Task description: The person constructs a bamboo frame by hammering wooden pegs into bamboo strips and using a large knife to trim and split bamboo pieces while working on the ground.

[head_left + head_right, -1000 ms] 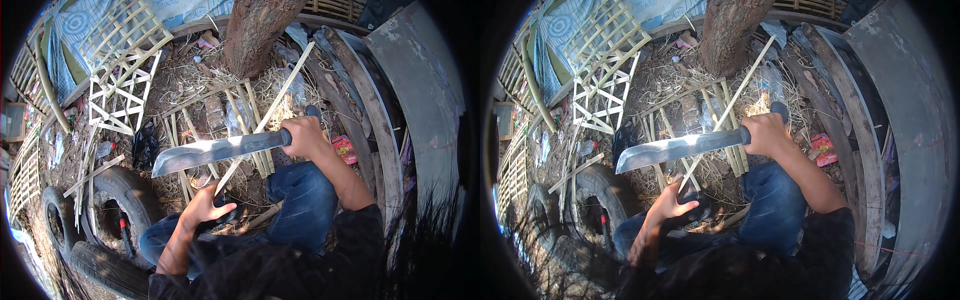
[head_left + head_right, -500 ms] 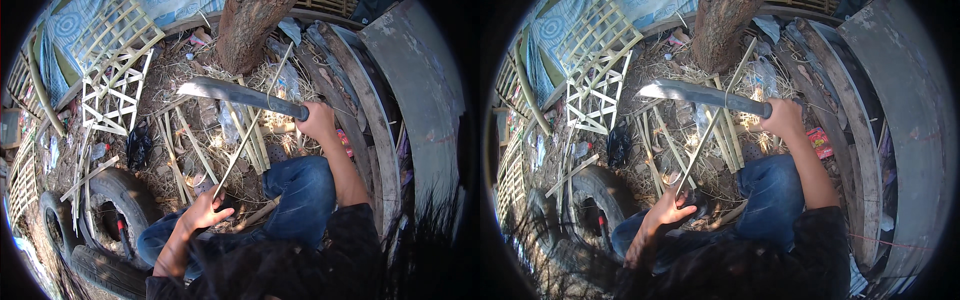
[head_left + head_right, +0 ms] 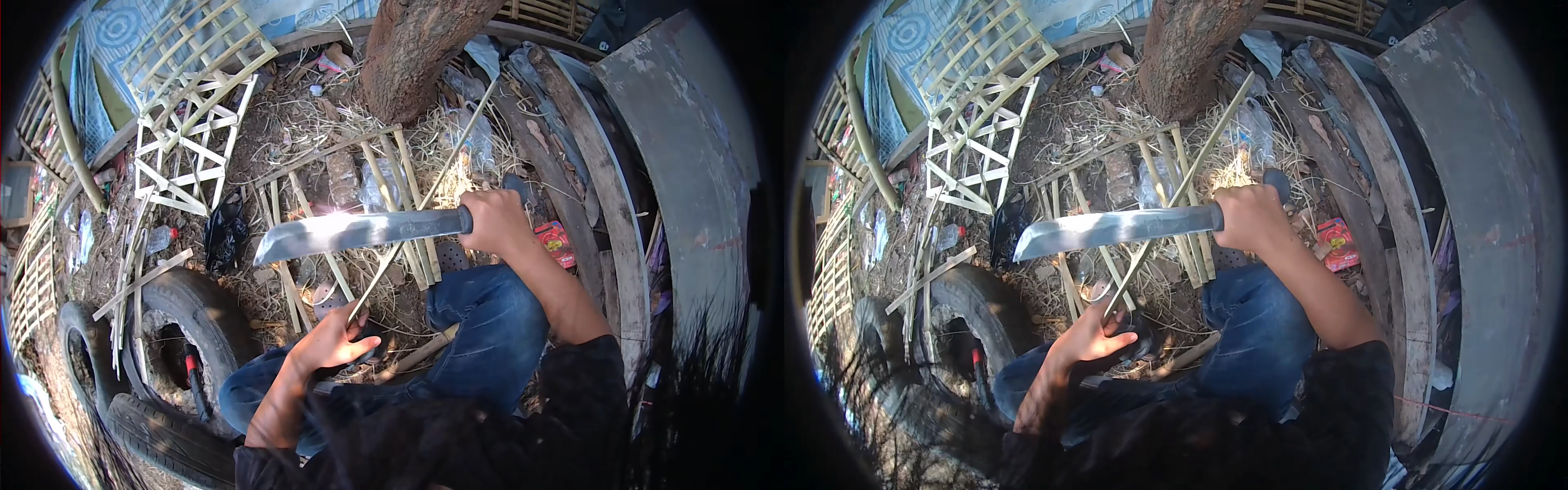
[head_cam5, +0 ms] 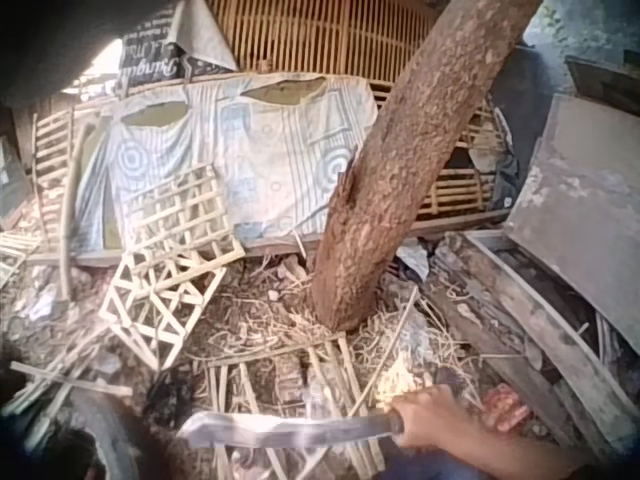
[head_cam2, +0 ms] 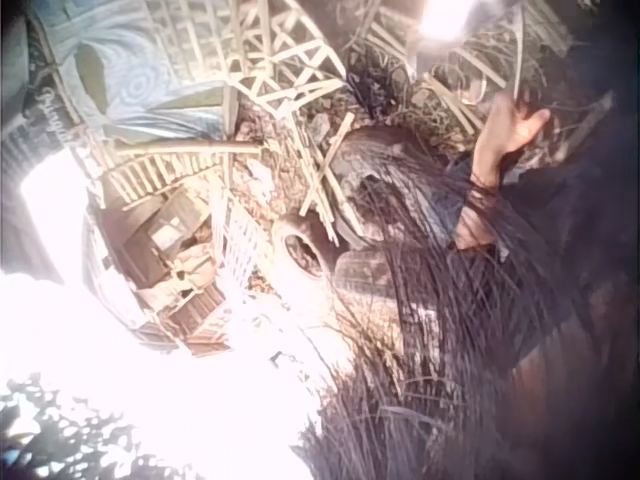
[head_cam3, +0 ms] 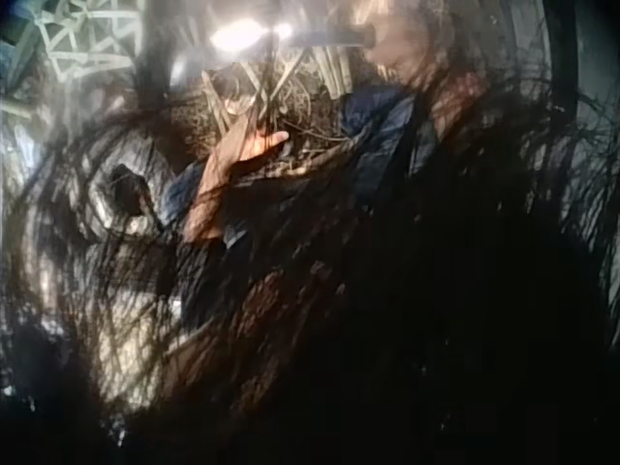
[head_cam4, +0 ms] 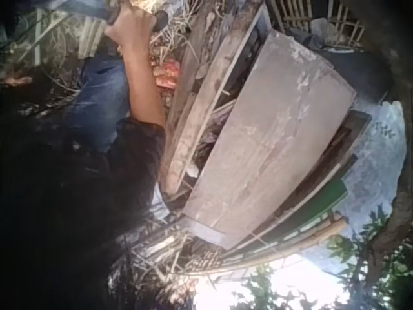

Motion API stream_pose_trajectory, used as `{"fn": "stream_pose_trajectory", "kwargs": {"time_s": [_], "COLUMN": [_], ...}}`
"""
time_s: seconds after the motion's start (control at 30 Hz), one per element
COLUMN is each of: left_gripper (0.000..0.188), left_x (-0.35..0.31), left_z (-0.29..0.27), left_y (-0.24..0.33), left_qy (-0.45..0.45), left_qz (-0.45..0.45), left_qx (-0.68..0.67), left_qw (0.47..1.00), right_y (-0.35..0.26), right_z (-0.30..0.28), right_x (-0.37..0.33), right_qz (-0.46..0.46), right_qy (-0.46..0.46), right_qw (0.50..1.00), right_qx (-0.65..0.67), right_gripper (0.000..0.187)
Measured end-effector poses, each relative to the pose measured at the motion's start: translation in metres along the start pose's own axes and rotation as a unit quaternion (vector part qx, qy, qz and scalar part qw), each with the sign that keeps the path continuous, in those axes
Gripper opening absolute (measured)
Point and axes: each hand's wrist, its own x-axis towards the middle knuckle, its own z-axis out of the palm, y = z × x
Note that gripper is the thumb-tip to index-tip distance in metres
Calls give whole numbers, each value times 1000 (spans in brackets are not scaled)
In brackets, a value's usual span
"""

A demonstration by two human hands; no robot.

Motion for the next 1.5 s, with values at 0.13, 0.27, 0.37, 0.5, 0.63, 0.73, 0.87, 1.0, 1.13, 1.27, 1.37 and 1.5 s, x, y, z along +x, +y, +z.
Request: {"fn": "stream_pose_trajectory", "kwargs": {"time_s": [0.13,0.27,0.37,0.5,0.63,0.73,0.87,1.0,1.13,1.27,1.37,1.5], "left_gripper": [35,34,40,40,39,39,36,34,36,37,37,39], "left_x": [-6,10,7,0,5,5,-1,5,1,1,-4,2], "left_z": [5,8,10,5,5,8,4,8,3,5,5,3], "left_y": [2,9,11,2,6,-19,-6,6,-19,-21,-14,-11], "left_qy": [18,-5,-34,-6,-19,-13,-27,-1,-3,-4,-10,7], "left_qz": [-11,-42,-60,7,-6,49,-2,-11,45,61,49,103], "left_qx": [-16,31,16,31,20,24,13,23,22,6,24,34], "left_qw": [1000,999,997,999,1000,998,1000,1000,999,998,998,994], "right_y": [28,46,26,44,68,53,57,77,67,66,84,141], "right_z": [-5,-1,-2,7,15,8,11,2,2,6,14,30], "right_x": [15,2,2,10,1,-3,-5,-5,-13,-21,-15,-28], "right_qz": [190,238,152,110,270,243,46,341,318,149,325,436], "right_qy": [47,34,8,8,64,88,8,67,94,33,145,219], "right_qw": [979,968,986,992,960,964,995,938,943,987,932,872], "right_qx": [-50,-74,-63,-59,-28,-59,-88,-16,-31,-56,-67,22], "right_gripper": [22,24,27,27,26,27,25,27,29,27,25,25]}}
